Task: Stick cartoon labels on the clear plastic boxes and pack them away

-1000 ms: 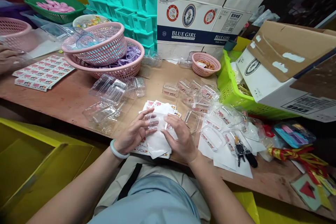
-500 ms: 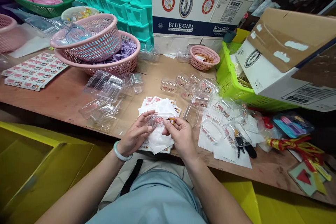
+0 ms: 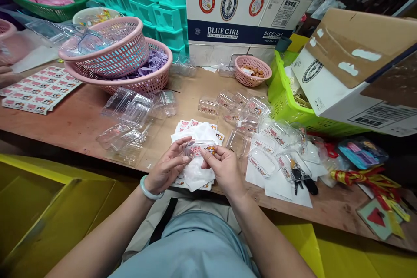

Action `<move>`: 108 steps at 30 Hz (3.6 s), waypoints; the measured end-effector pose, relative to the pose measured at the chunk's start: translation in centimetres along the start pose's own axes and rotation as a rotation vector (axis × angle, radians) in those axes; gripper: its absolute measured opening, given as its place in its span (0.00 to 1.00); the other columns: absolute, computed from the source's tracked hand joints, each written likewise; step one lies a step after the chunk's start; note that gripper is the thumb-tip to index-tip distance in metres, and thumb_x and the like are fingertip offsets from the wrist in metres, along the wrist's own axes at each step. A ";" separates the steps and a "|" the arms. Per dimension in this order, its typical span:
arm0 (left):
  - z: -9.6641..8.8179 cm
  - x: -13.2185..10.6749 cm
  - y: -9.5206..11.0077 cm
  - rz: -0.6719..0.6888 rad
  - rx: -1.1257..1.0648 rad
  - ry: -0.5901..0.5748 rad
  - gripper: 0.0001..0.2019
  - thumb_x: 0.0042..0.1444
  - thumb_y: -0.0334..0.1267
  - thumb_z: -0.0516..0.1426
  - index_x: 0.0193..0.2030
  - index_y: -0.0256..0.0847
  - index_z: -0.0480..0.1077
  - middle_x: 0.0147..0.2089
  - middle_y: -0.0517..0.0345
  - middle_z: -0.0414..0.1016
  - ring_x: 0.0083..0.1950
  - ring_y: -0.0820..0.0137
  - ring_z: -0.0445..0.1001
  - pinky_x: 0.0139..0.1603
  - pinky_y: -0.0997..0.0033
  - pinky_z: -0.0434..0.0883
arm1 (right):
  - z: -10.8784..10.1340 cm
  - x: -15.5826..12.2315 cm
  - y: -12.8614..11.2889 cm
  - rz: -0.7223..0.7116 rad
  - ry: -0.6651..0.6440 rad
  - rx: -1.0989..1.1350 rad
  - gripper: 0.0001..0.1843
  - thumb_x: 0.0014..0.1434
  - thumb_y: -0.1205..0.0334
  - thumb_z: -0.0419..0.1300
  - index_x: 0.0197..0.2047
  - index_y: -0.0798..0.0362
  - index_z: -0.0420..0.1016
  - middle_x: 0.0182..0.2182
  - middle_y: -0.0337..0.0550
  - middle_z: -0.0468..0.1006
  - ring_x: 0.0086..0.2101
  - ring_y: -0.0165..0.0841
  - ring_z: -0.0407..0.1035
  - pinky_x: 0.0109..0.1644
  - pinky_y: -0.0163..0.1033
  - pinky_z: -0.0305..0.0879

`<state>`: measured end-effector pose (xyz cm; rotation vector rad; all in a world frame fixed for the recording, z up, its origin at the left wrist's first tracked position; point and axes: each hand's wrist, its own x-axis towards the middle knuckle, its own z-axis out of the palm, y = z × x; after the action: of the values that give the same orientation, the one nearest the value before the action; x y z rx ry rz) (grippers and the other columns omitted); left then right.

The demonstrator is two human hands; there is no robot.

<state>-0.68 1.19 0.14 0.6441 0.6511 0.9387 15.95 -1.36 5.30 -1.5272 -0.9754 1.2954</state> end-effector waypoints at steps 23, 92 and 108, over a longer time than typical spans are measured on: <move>0.9 0.9 -0.6 0.068 0.201 0.135 0.20 0.50 0.39 0.65 0.49 0.44 0.66 0.47 0.56 0.72 0.46 0.70 0.72 0.46 0.71 0.69 | 0.4 0.9 1.9 -0.318 0.203 -0.430 0.21 0.56 0.48 0.61 0.21 0.52 0.65 0.15 0.32 0.64 0.19 0.25 0.55 0.24 0.33 0.51; 2.9 -0.5 0.7 -0.027 0.122 0.164 0.22 0.50 0.42 0.63 0.51 0.43 0.64 0.51 0.54 0.70 0.49 0.65 0.73 0.53 0.59 0.72 | -3.0 1.3 2.5 -0.038 -0.218 0.216 0.21 0.61 0.49 0.55 0.55 0.46 0.70 0.52 0.44 0.73 0.50 0.38 0.70 0.51 0.43 0.69; 2.6 -0.6 0.5 -0.011 0.169 0.147 0.20 0.53 0.41 0.60 0.51 0.42 0.63 0.51 0.53 0.69 0.51 0.64 0.72 0.51 0.60 0.73 | -3.2 0.4 2.4 -0.042 -0.277 0.180 0.27 0.55 0.56 0.61 0.58 0.44 0.65 0.56 0.44 0.68 0.53 0.38 0.67 0.54 0.45 0.67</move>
<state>0.74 0.35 2.25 0.7251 0.8711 0.9328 19.21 -2.12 3.09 -1.2056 -1.0258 1.5480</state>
